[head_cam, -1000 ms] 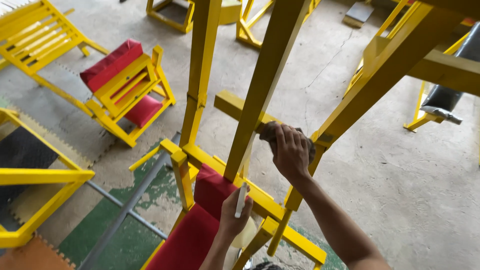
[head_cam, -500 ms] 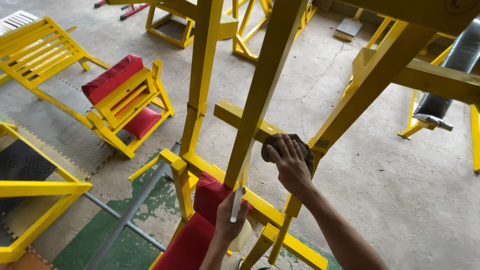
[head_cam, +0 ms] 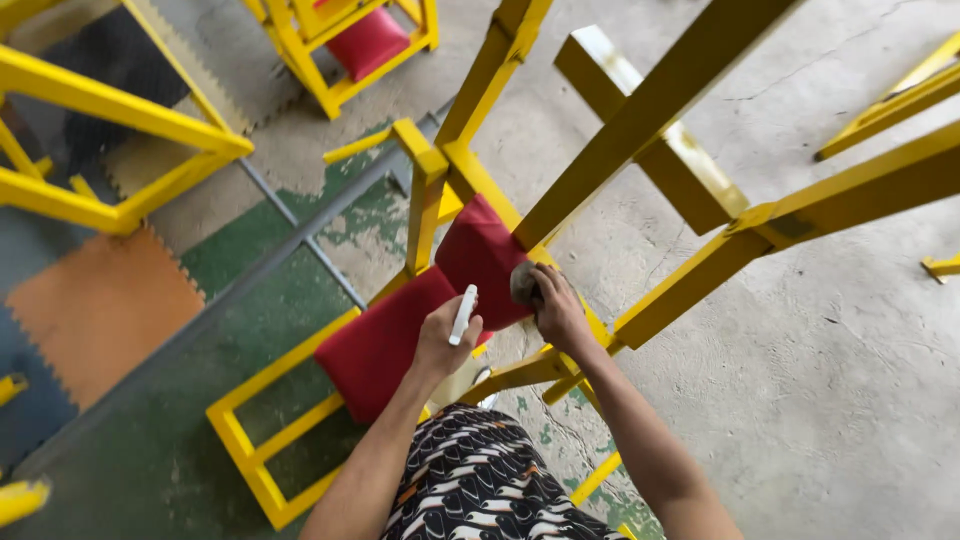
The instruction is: Cleaning and wiping down various pieces of gym machinery and benches using a spray bottle and cloth.
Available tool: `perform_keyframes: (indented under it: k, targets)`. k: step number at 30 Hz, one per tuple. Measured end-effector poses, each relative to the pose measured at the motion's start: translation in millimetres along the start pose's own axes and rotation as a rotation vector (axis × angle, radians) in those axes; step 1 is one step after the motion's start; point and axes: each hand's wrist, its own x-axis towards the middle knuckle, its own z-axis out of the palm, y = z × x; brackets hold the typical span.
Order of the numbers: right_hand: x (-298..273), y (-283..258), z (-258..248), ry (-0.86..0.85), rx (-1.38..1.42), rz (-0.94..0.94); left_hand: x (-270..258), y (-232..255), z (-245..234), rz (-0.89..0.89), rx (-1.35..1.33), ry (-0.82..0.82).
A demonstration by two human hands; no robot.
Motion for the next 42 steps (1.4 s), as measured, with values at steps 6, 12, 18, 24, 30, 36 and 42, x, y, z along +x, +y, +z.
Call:
perform_keyframes:
  k: [6, 12, 18, 24, 30, 36, 42]
  targets:
    - [31.3, -36.7, -23.9, -0.207, 0.081, 0.191, -14.9, 5.1, -13.6, -0.16, 0.036, 0.046]
    - [66.3, -31.6, 37.6, -0.102, -0.286, -0.239, -26.8, 2.5, -24.5, -0.105, 0.071, 0.15]
    - [117.9, -23.1, 74.6, -0.05, -0.452, -0.304, -35.7, -3.5, -55.0, -0.087, 0.045, 0.2]
    - [132.9, -57.3, 92.7, -0.136, -0.62, -0.216, -39.9, -32.9, -97.4, -0.149, 0.002, 0.176]
    - [121.9, -153.9, 158.9, -0.242, -0.169, -0.229, -52.5, -94.2, -179.8, -0.159, -0.06, 0.208]
    - [105.1, -197.7, 275.9, -0.413, -0.073, -0.1, -65.7, -159.1, -298.9, -0.232, -0.047, 0.249]
    - [123.6, -245.6, 359.3, -0.489, -0.104, -0.033, -92.3, -206.4, -390.8, -0.288, -0.027, 0.251]
